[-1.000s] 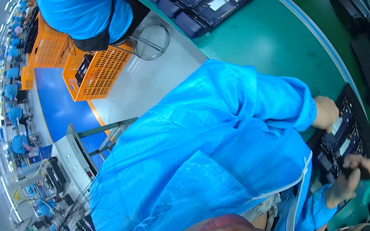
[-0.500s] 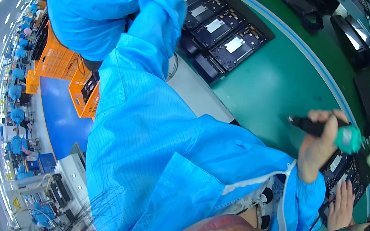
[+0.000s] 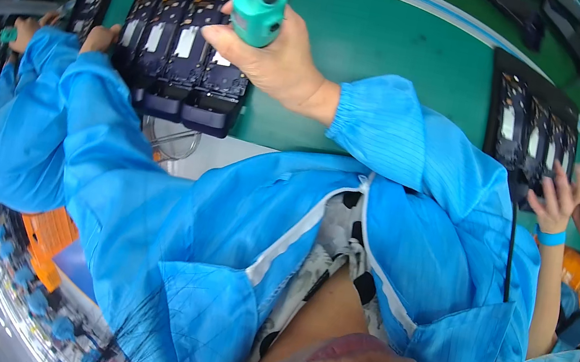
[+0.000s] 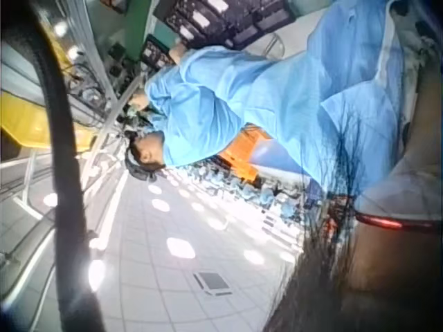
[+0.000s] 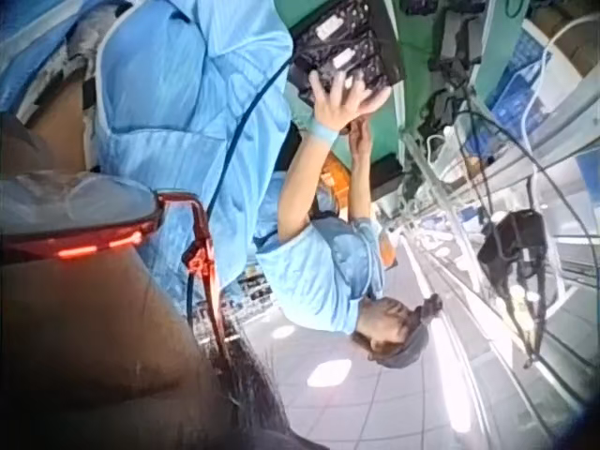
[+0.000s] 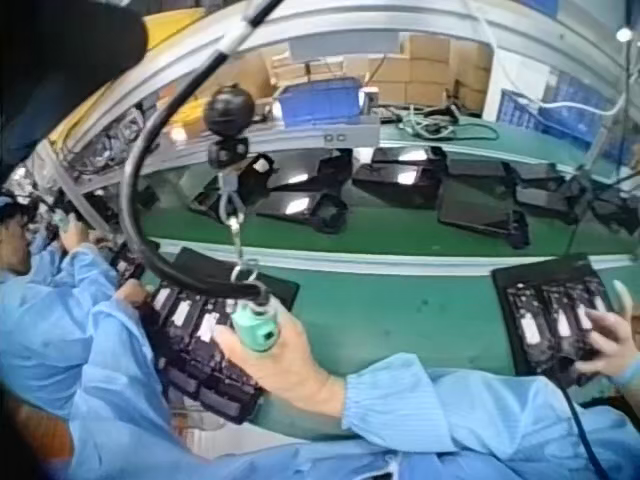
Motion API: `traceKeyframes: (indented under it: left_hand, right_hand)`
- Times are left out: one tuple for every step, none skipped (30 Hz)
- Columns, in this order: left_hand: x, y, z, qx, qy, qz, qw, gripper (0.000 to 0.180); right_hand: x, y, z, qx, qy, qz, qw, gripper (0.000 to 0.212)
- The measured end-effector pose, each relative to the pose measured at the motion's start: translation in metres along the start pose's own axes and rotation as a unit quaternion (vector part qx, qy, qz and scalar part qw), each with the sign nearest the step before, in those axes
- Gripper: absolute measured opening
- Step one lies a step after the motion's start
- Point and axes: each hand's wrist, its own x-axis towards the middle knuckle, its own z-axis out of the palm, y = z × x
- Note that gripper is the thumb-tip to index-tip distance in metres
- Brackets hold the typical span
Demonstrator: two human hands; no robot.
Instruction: Fasten internal components into electronic device housings using an electric screwdriver on an assembly line.
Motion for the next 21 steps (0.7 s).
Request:
traceKeyframes:
  left_hand:
    - [-0.006,0.022,-0.008,-0.028,-0.035,-0.002,0.999,0.056]
    - [-0.024,0.019,-0.025,-0.048,-0.056,-0.029,0.997,0.055]
    - [-0.036,0.024,-0.038,-0.043,-0.061,-0.004,0.997,0.05]
    - [-0.056,0.022,-0.047,-0.037,-0.06,-0.02,0.997,0.05]
    - [-0.065,0.047,-0.042,-0.088,-0.08,-0.011,0.993,0.048]
    - [-0.075,0.075,-0.035,-0.138,-0.102,-0.001,0.985,0.046]
    - [-0.087,0.104,-0.029,-0.166,-0.117,0.016,0.979,0.045]
    - [-0.099,0.131,-0.027,-0.193,-0.13,0.033,0.972,0.044]
    - [-0.109,0.158,-0.025,-0.214,-0.141,0.054,0.965,0.043]
    - [-0.123,0.173,-0.024,-0.234,-0.151,0.066,0.958,0.043]
    - [-0.134,0.19,-0.026,-0.24,-0.157,0.064,0.956,0.043]
    - [-0.144,0.205,-0.029,-0.227,-0.166,0.071,0.957,0.043]
    - [-0.148,0.218,-0.027,-0.217,-0.172,0.083,0.957,0.042]
    - [-0.144,0.225,-0.015,-0.228,-0.179,0.093,0.952,0.042]
    - [-0.14,0.23,-0.001,-0.254,-0.148,0.153,0.944,0.043]
    - [-0.134,0.221,-0.001,-0.268,-0.119,0.213,0.932,0.043]
    - [-0.133,0.225,-0.003,-0.268,-0.161,0.193,0.93,0.044]
    - [-0.127,0.224,0.005,-0.28,-0.162,0.205,0.924,0.044]
    - [-0.121,0.223,0.014,-0.292,-0.163,0.21,0.919,0.044]
    - [-0.115,0.222,0.021,-0.303,-0.164,0.213,0.914,0.044]
    - [-0.111,0.222,0.026,-0.303,-0.171,0.217,0.912,0.044]
  right_hand:
    - [-0.001,-0.001,-0.004,-0.014,0.018,-0.013,1.0,0.042]
    - [-0.001,-0.006,-0.003,-0.008,0.016,-0.033,0.999,0.04]
    - [-0.002,-0.012,-0.01,-0.006,0.021,-0.044,0.999,0.04]
    - [-0.004,-0.02,-0.016,-0.017,0.013,-0.027,0.999,0.038]
    - [-0.006,-0.028,-0.031,-0.02,0.031,-0.014,0.999,0.035]
    - [-0.009,-0.034,-0.047,-0.023,0.051,0.001,0.998,0.032]
    - [-0.013,-0.04,-0.062,-0.024,0.051,0.006,0.998,0.032]
    - [-0.017,-0.048,-0.075,-0.061,0.079,-0.009,0.995,0.028]
    - [-0.022,-0.058,-0.089,-0.101,0.109,-0.024,0.989,0.023]
    - [-0.025,-0.064,-0.098,-0.137,0.132,-0.035,0.981,0.018]
    - [-0.027,-0.074,-0.108,-0.159,0.145,-0.03,0.976,0.018]
    - [-0.028,-0.081,-0.118,-0.182,0.157,-0.027,0.97,0.018]
    - [-0.026,-0.083,-0.127,-0.186,0.158,-0.03,0.969,0.017]
    - [-0.022,-0.081,-0.133,-0.194,0.167,-0.032,0.966,0.016]
    - [-0.017,-0.079,-0.137,-0.238,0.172,-0.029,0.955,0.014]
    - [-0.013,-0.076,-0.124,-0.247,0.185,-0.023,0.951,0.014]
    - [-0.008,-0.068,-0.121,-0.282,0.181,-0.022,0.942,0.015]
    - [-0.002,-0.062,-0.117,-0.315,0.177,-0.019,0.932,0.015]
    - [0.001,-0.055,-0.112,-0.308,0.184,-0.005,0.933,0.016]
    - [0.004,-0.048,-0.11,-0.313,0.189,0.0,0.931,0.016]
    - [0.008,-0.042,-0.11,-0.344,0.19,-0.008,0.92,0.016]
